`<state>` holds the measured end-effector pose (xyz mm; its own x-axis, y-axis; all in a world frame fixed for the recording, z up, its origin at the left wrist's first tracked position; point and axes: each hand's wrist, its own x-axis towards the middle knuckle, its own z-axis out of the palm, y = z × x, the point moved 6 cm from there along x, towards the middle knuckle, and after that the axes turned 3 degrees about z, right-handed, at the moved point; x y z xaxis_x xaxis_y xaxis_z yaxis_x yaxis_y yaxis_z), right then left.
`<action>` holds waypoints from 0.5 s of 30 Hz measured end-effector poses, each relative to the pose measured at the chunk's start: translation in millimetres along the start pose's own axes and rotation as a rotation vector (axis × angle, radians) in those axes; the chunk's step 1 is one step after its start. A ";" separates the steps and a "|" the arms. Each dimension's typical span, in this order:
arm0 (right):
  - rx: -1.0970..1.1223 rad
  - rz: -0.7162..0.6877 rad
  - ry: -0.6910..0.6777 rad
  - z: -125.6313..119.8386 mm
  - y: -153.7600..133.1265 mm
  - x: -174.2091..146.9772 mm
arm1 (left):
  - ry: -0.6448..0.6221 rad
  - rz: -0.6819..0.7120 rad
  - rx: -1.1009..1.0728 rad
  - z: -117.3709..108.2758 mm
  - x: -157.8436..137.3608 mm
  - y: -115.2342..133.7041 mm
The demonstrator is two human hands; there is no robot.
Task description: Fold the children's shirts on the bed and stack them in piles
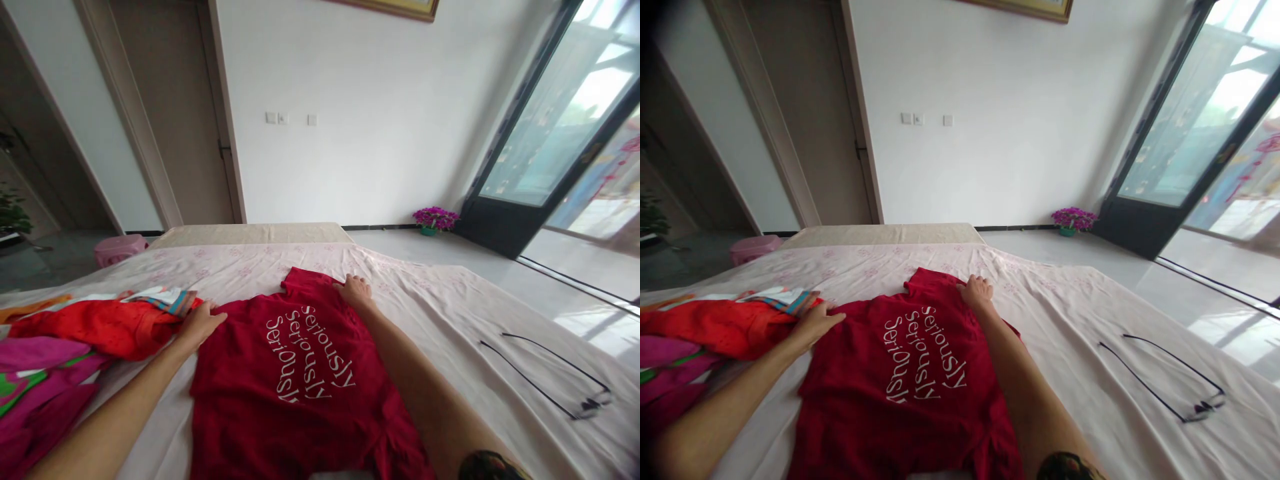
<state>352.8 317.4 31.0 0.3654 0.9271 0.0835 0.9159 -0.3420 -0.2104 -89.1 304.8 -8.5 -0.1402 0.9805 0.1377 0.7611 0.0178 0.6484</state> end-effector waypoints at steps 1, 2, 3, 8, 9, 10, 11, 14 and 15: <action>0.010 -0.016 0.002 7.0 -4.4 3.6 | 0.018 -0.016 -0.093 1.3 0.2 -1.9; 0.024 -0.035 0.000 12.5 -7.4 7.4 | 0.048 -0.026 -0.164 1.1 1.6 -4.0; 0.042 -0.051 0.002 15.8 -8.8 12.1 | 0.093 -0.026 -0.198 -0.9 4.3 -5.8; 0.166 0.030 0.107 7.2 2.2 49.7 | 0.294 0.008 0.018 -8.8 29.7 -3.9; 0.193 0.054 0.094 6.9 5.8 56.4 | 0.287 -0.016 0.053 -5.9 34.6 -2.7; 0.213 0.069 0.065 7.9 9.7 61.2 | 0.263 -0.045 0.074 -2.0 38.0 -1.6; 0.226 0.077 0.034 9.5 14.4 63.5 | 0.230 -0.070 0.080 2.2 39.1 -0.5; 0.227 0.084 -0.004 10.3 38.8 52.8 | 0.171 0.010 0.120 5.6 22.8 8.2; 0.225 0.088 -0.008 8.8 51.0 43.8 | 0.178 0.093 0.153 2.1 8.9 13.4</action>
<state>414.0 341.9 15.3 0.4397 0.8969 0.0479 0.8203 -0.3793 -0.4280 -78.8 314.2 -0.2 -0.1638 0.9297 0.3299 0.8609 -0.0286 0.5079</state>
